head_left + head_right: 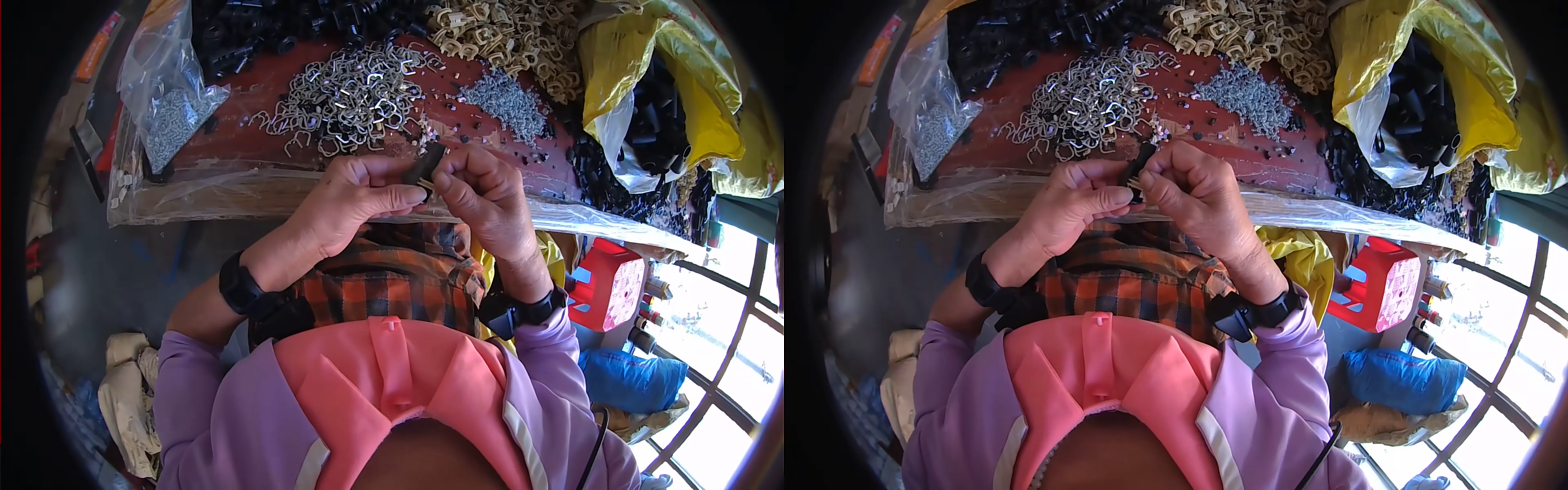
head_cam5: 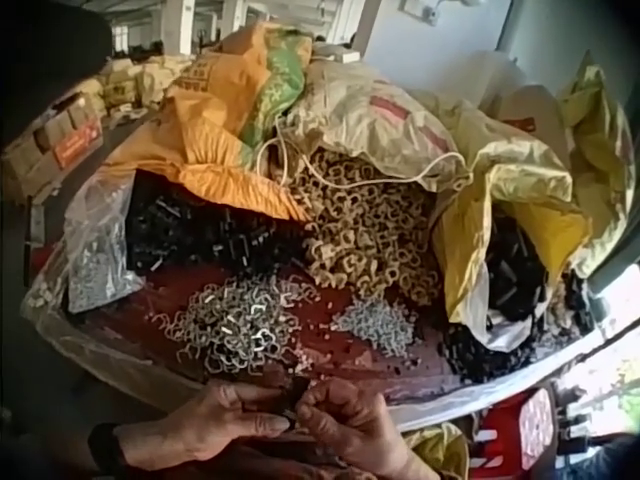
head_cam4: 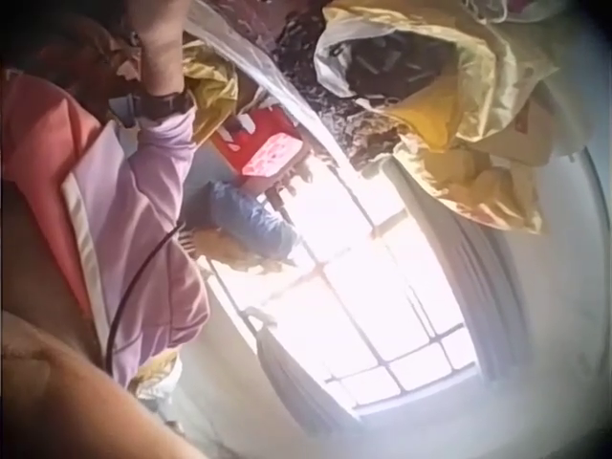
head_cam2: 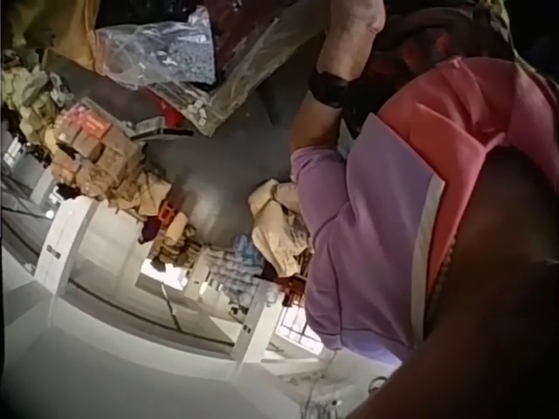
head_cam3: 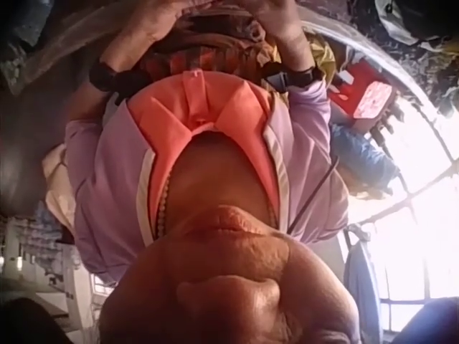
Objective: Assembling small metal and plastic components into completed parts at a workbench.
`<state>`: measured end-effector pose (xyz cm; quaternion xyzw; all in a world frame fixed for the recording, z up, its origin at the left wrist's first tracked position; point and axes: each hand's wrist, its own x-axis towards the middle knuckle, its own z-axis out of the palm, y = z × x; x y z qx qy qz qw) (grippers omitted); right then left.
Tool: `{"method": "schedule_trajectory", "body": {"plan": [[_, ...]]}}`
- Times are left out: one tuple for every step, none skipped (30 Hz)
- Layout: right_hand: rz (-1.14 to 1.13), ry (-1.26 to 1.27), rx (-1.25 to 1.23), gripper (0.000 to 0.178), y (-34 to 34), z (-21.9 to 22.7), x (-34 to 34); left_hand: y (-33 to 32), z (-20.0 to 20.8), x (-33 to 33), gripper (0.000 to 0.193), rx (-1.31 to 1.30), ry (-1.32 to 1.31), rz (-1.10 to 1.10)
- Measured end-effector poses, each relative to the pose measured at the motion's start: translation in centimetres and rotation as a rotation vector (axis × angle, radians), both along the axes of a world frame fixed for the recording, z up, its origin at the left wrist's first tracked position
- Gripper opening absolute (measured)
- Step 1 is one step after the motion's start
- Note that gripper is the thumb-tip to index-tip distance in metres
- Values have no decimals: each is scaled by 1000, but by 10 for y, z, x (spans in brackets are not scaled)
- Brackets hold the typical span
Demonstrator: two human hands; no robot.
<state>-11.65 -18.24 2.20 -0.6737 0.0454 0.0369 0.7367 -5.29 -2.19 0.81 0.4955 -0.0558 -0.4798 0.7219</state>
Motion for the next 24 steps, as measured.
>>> {"method": "schedule_trajectory", "body": {"plan": [[-16, -23, -25, 10, 1, -1, 0, 0, 0, 0, 29, -7, 9, -2], [-23, -20, -21, 10, 3, -2, -1, 0, 0, 0, 29, -14, 18, -5], [-53, -39, -18, 11, 4, -4, -1, -1, 1, 2, 28, -22, 23, -15], [-84, -58, -15, 14, 5, -6, -1, -2, 1, 2, 28, -20, 22, -30], [-121, -76, -16, 16, 6, -8, -1, -2, -1, 2, 28, -2, 41, -16], [-144, -76, -17, 16, 6, -9, -1, -2, -2, 1, 28, 16, 61, -4], [-132, -94, -83, 17, 7, -11, 0, -3, -3, 1, 27, 34, 81, 7], [-119, -107, -149, 18, 6, -13, 1, -6, -3, -1, 27, 33, 84, -18], [-105, -118, -216, 20, 5, -15, 0, -9, -4, -2, 27, 29, 78, 0], [-125, -120, -222, 20, 4, -13, -2, -10, -1, -5, 27, 22, 65, 22], [-127, -95, -200, 20, 4, -12, -5, -11, 2, -7, 27, 15, 52, 45], [-129, -72, -177, 20, 3, -10, -7, -13, 4, -8, 27, 10, 48, 27], [-128, -44, -152, 20, 1, -11, -8, -15, 4, -9, 27, 13, 61, 18], [-141, -43, -154, 20, -1, -12, -9, -17, 4, -9, 27, 15, 74, 9], [-146, -29, -148, 20, -3, -15, -10, -19, 4, -8, 27, 18, 86, 2], [-149, -16, -143, 21, -6, -18, -10, -20, 3, -8, 27, 15, 85, -10], [-151, -3, -137, 22, -9, -19, -10, -22, 2, -8, 26, 6, 113, -27], [-157, -5, -139, 22, -12, -20, -11, -22, 0, -7, 25, -1, 139, -40], [-125, -26, -54, 22, -16, -20, -11, -22, -1, -6, 25, -8, 166, -52], [-91, -47, 30, 22, -21, -20, -12, -22, -2, -5, 25, -10, 164, -56], [-56, -68, 114, 23, -28, -20, -13, -22, -2, -3, 23, -1, 157, -48], [-139, -128, -219, 22, -41, -22, -15, -23, -3, -2, 22, 8, 149, -39], [-224, -185, -553, 22, -60, -26, -17, -24, -4, 0, 21, 16, 142, -32], [-331, -200, -875, 20, -84, -31, -18, -24, -5, 1, 21, 15, 140, -36]]}}
